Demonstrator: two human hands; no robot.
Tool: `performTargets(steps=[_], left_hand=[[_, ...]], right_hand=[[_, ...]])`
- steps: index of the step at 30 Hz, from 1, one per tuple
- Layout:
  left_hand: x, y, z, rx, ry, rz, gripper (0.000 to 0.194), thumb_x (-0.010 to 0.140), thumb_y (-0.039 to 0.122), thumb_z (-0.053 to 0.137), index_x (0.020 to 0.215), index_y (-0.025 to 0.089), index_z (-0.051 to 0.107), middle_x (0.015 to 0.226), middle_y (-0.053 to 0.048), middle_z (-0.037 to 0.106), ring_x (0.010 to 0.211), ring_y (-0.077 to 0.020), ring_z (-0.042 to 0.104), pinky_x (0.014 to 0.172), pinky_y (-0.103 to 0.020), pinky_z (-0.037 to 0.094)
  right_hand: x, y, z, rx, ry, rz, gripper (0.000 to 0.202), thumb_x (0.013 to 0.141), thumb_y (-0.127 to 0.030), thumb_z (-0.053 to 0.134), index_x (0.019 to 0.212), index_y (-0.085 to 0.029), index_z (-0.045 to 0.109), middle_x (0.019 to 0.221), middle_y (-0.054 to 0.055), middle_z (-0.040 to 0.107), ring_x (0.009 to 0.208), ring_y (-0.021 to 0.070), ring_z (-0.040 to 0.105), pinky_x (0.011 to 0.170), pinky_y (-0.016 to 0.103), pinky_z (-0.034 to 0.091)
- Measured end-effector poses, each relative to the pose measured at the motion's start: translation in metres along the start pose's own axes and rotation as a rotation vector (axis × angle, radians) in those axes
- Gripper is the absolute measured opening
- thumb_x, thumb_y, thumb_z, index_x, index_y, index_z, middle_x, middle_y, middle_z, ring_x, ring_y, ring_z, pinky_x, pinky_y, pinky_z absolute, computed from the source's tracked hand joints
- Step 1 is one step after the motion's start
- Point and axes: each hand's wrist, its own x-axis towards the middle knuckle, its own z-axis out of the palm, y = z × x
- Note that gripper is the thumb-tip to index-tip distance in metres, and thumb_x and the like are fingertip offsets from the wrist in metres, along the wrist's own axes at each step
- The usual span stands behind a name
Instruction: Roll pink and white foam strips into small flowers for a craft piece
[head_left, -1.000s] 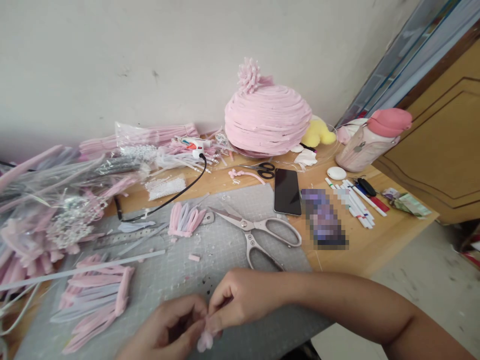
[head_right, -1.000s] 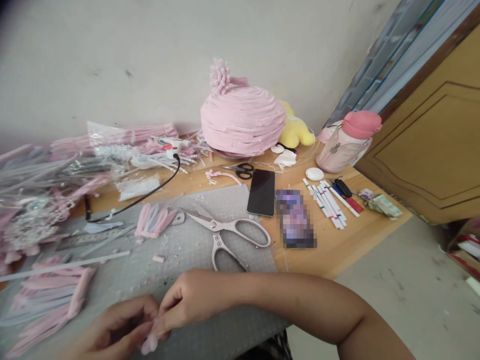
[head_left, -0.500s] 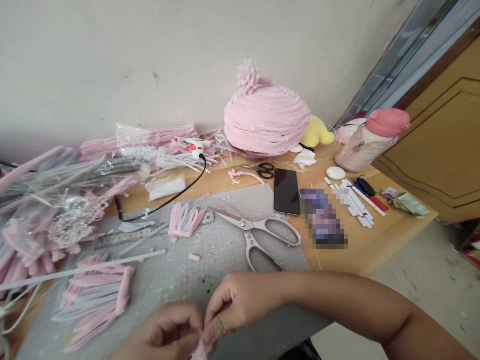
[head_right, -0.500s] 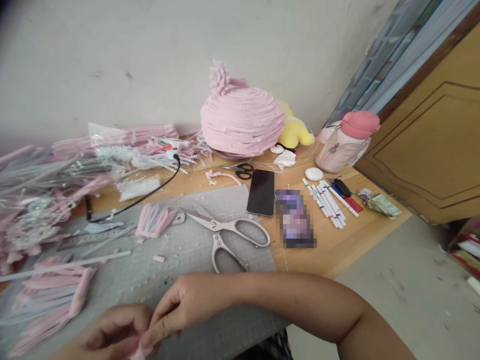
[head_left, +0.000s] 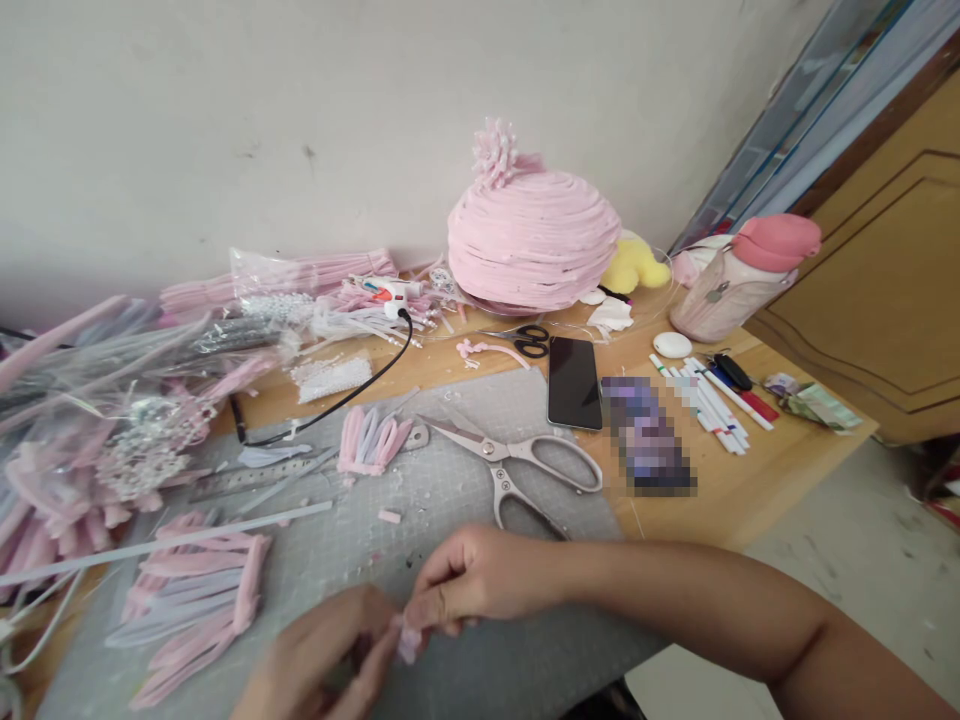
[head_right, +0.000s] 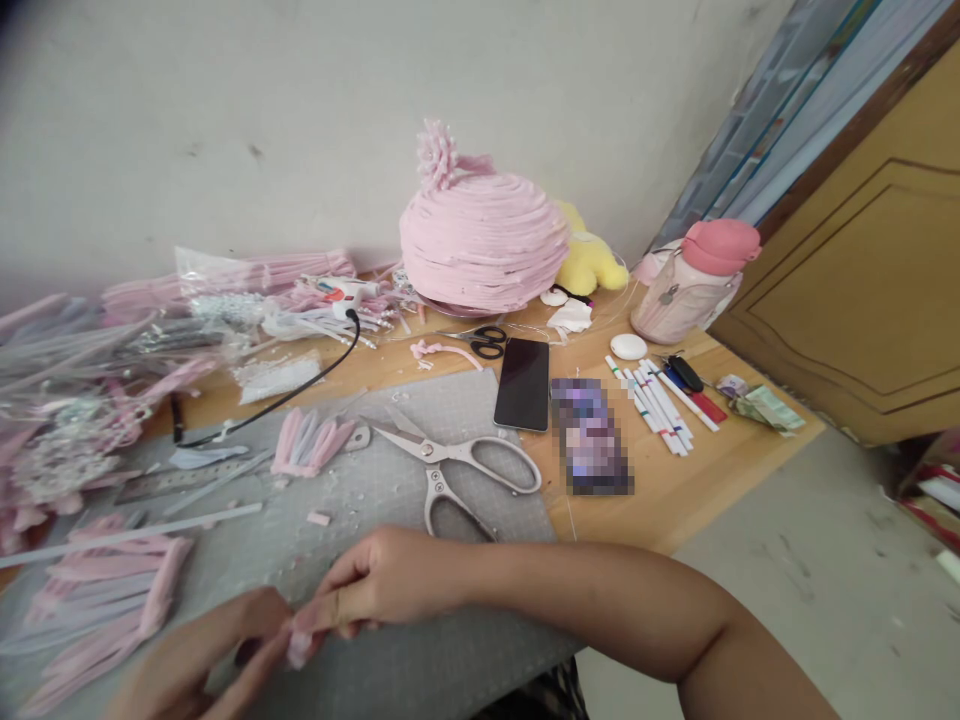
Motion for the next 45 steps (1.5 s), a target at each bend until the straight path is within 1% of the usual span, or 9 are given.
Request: performTargets(steps=[3, 5, 10, 21, 26, 31, 34, 40, 45], left_hand=[[0.0, -0.001, 0.001, 0.051, 0.232, -0.091, 0.006, 0.073, 0.03, 0.061, 0.072, 0.024, 0.064, 0.069, -0.002, 0.064, 0.061, -0.0152, 0.055, 0.058, -0.019, 0.044], [0.0, -0.003, 0.003, 0.1, 0.277, -0.024, 0.006, 0.07, 0.029, 0.064, 0.074, 0.024, 0.065, 0.074, -0.003, 0.065, 0.066, -0.0159, 0.057, 0.061, -0.019, 0.046], [-0.003, -0.006, 0.007, 0.25, 0.256, 0.182, 0.008, 0.078, 0.027, 0.056, 0.085, 0.024, 0.06, 0.073, 0.001, 0.063, 0.061, -0.0113, 0.059, 0.058, -0.015, 0.047], [-0.001, -0.002, 0.009, 0.426, 0.273, 0.253, 0.008, 0.084, 0.024, 0.048, 0.089, 0.021, 0.052, 0.069, 0.001, 0.061, 0.056, -0.0093, 0.06, 0.057, -0.012, 0.046], [0.0, -0.002, 0.009, 0.542, 0.302, 0.448, 0.014, 0.085, 0.019, 0.043, 0.09, 0.019, 0.056, 0.075, -0.002, 0.066, 0.065, -0.0122, 0.064, 0.065, -0.015, 0.047], [-0.003, -0.007, 0.001, 0.544, 0.198, 0.515, 0.021, 0.08, 0.017, 0.051, 0.099, 0.019, 0.06, 0.087, -0.005, 0.068, 0.078, -0.0161, 0.063, 0.075, -0.02, 0.047], [-0.001, -0.005, -0.005, 0.334, 0.104, 0.375, 0.019, 0.079, 0.014, 0.052, 0.092, 0.022, 0.063, 0.082, -0.003, 0.067, 0.076, -0.0151, 0.062, 0.072, -0.02, 0.046], [0.012, 0.007, 0.0, -0.548, 0.117, -0.211, 0.027, 0.074, 0.026, 0.062, 0.099, 0.019, 0.059, 0.074, -0.001, 0.062, 0.067, -0.0133, 0.057, 0.061, -0.022, 0.045], [0.012, 0.01, 0.008, -0.992, 0.137, -0.367, 0.013, 0.07, 0.024, 0.068, 0.075, 0.015, 0.059, 0.066, 0.003, 0.053, 0.058, -0.0058, 0.048, 0.055, -0.015, 0.04]], right_hand=[[0.003, 0.006, 0.002, -0.09, 0.204, -0.086, 0.025, 0.082, -0.033, 0.054, 0.073, -0.01, 0.062, 0.055, -0.005, 0.047, 0.048, 0.0041, 0.038, 0.047, 0.016, 0.03], [0.004, 0.01, 0.006, -0.159, 0.286, -0.141, 0.029, 0.082, -0.036, 0.052, 0.073, -0.011, 0.062, 0.058, -0.004, 0.05, 0.051, 0.005, 0.041, 0.049, 0.016, 0.031], [-0.001, 0.009, 0.012, -0.371, 0.358, -0.255, 0.029, 0.086, -0.031, 0.044, 0.068, -0.013, 0.059, 0.058, -0.003, 0.052, 0.055, 0.0065, 0.047, 0.051, 0.016, 0.033], [-0.007, 0.002, 0.013, -0.905, 0.399, -0.427, 0.026, 0.088, -0.021, 0.04, 0.089, -0.012, 0.064, 0.082, 0.006, 0.068, 0.073, 0.0136, 0.059, 0.064, 0.021, 0.039], [-0.007, 0.003, 0.012, -0.982, 0.371, -0.462, 0.024, 0.087, -0.019, 0.042, 0.09, -0.012, 0.065, 0.083, 0.006, 0.069, 0.073, 0.0141, 0.06, 0.063, 0.021, 0.04], [-0.003, 0.007, 0.005, -0.915, 0.318, -0.473, 0.022, 0.085, -0.019, 0.045, 0.084, -0.013, 0.066, 0.078, 0.006, 0.068, 0.07, 0.0138, 0.059, 0.063, 0.022, 0.04], [-0.002, 0.008, -0.002, -0.774, 0.287, -0.445, 0.021, 0.085, -0.02, 0.047, 0.083, -0.013, 0.066, 0.076, 0.005, 0.068, 0.069, 0.0126, 0.059, 0.062, 0.02, 0.04], [-0.002, 0.0, -0.011, -0.636, 0.232, -0.491, 0.023, 0.088, -0.024, 0.045, 0.084, -0.012, 0.065, 0.074, 0.002, 0.065, 0.066, 0.0096, 0.056, 0.059, 0.018, 0.04], [-0.002, 0.002, -0.003, -0.853, 0.261, -0.614, 0.023, 0.089, -0.024, 0.043, 0.082, -0.012, 0.062, 0.071, 0.003, 0.063, 0.064, 0.0099, 0.055, 0.06, 0.019, 0.041]])
